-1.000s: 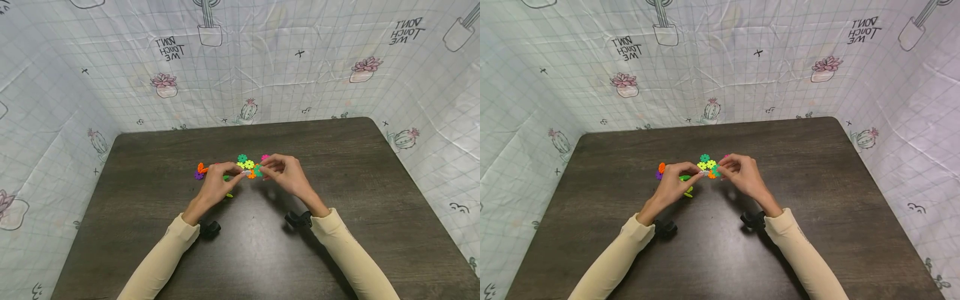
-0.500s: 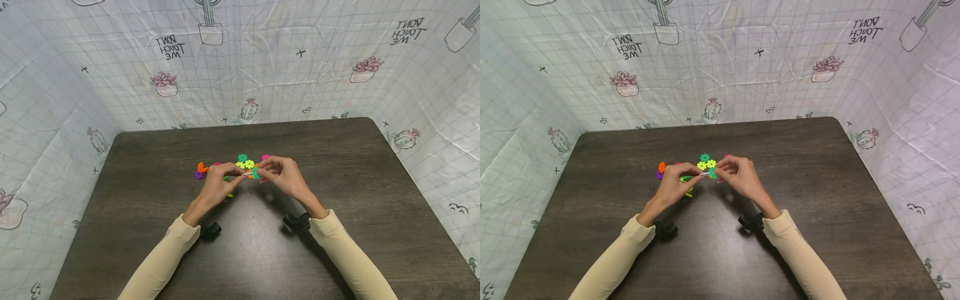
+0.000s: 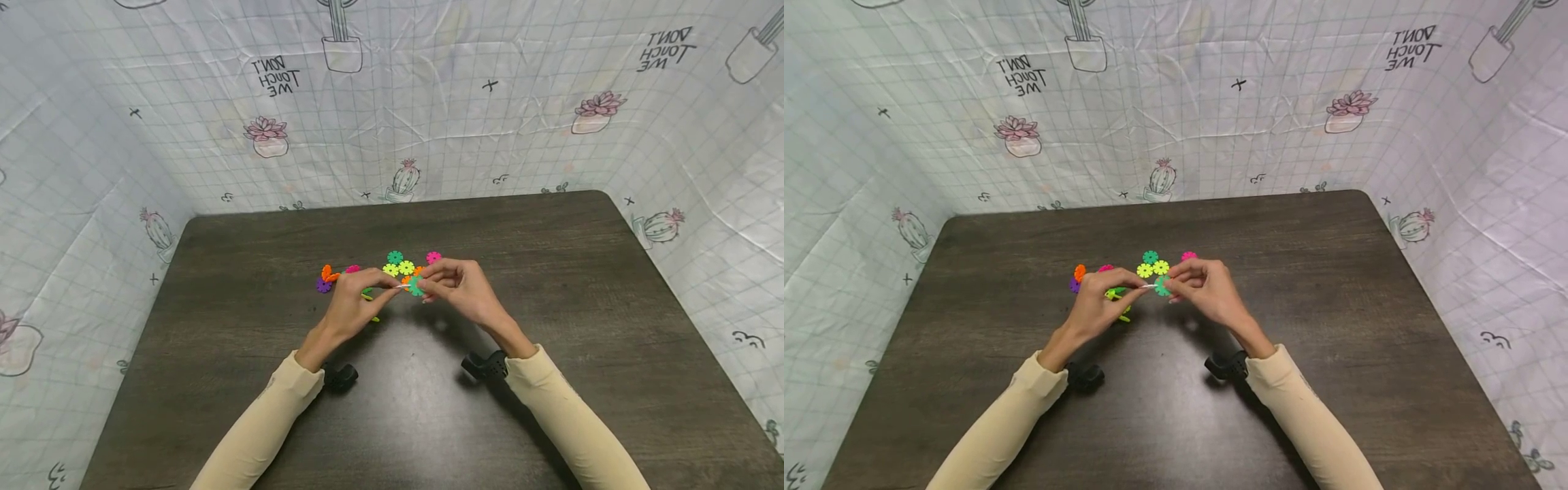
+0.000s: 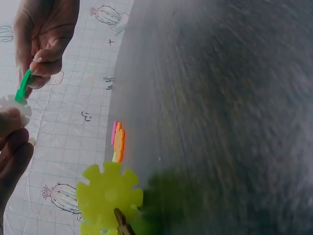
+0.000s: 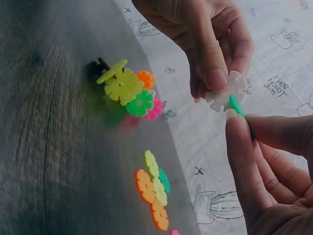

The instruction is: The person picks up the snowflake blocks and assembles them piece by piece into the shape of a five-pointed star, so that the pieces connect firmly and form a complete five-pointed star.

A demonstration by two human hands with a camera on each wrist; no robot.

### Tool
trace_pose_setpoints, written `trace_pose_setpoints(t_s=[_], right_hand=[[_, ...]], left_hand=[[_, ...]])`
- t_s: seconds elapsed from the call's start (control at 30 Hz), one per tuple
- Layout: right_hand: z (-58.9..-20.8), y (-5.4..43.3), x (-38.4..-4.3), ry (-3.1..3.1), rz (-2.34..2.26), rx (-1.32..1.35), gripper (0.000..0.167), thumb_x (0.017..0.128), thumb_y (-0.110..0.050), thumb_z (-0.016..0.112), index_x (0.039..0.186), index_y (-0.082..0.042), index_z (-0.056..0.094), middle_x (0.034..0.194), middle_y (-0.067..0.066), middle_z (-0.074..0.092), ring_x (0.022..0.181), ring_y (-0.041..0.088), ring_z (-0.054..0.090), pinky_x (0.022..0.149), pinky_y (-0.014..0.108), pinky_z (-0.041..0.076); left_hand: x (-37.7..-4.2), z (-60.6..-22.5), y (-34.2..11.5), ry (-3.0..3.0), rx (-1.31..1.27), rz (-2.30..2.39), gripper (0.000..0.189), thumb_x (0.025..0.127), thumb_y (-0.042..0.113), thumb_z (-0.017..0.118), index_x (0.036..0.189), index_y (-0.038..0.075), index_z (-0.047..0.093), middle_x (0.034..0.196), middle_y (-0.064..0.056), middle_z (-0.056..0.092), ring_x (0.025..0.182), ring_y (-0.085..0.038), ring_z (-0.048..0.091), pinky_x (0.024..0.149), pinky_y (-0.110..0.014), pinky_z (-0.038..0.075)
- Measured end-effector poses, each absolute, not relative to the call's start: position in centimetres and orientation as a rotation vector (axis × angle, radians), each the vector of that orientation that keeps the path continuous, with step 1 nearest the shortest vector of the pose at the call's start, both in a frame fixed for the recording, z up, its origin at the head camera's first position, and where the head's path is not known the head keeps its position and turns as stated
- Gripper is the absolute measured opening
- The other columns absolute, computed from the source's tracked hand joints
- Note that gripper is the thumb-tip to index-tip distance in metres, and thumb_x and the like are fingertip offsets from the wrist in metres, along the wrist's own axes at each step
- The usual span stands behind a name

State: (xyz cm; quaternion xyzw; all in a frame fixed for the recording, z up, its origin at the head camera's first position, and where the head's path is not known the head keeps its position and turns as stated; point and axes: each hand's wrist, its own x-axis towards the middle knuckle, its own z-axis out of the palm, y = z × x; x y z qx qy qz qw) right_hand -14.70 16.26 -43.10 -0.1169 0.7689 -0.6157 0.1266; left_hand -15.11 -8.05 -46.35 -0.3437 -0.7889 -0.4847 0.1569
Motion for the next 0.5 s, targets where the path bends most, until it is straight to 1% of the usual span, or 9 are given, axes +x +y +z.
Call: trace_pose_setpoints(t_s=[0.13,0.33,0.5], right_hand=[[-43.24,16.11,-14.6,2.213,-1.819,-0.342,0.018,0.097,-0.003,0.073,0.113,0.005,0.073,0.1,0.025,0.077,0.081,0.039,0.078,0.082,0.057,0.063],[-43.46,15.94,-14.61,2.201,-1.853,-0.339,0.016,0.096,-0.005,0.074,0.11,0.003,0.075,0.101,0.024,0.078,0.081,0.041,0.078,0.083,0.061,0.062],[-43.57,16.0,-14.61,2.2,-1.838,-0.344,0.018,0.095,-0.008,0.077,0.11,0.003,0.075,0.099,0.024,0.079,0.079,0.04,0.078,0.082,0.057,0.063]], left_hand=[[-15.16,-46.25,-8.34,-2.249,-1.032,-1.37,0.011,0.088,0.002,0.083,0.098,0.006,0.081,0.092,-0.006,0.081,0.084,-0.016,0.077,0.077,-0.034,0.064],[-15.22,-45.98,-8.51,-2.25,-1.062,-1.327,0.009,0.09,0.006,0.082,0.098,0.005,0.081,0.092,-0.005,0.081,0.085,-0.016,0.077,0.08,-0.03,0.064],[-15.15,-45.87,-8.51,-2.248,-1.088,-1.294,0.009,0.088,0.005,0.083,0.097,0.005,0.081,0.091,-0.006,0.081,0.084,-0.016,0.077,0.08,-0.029,0.064]])
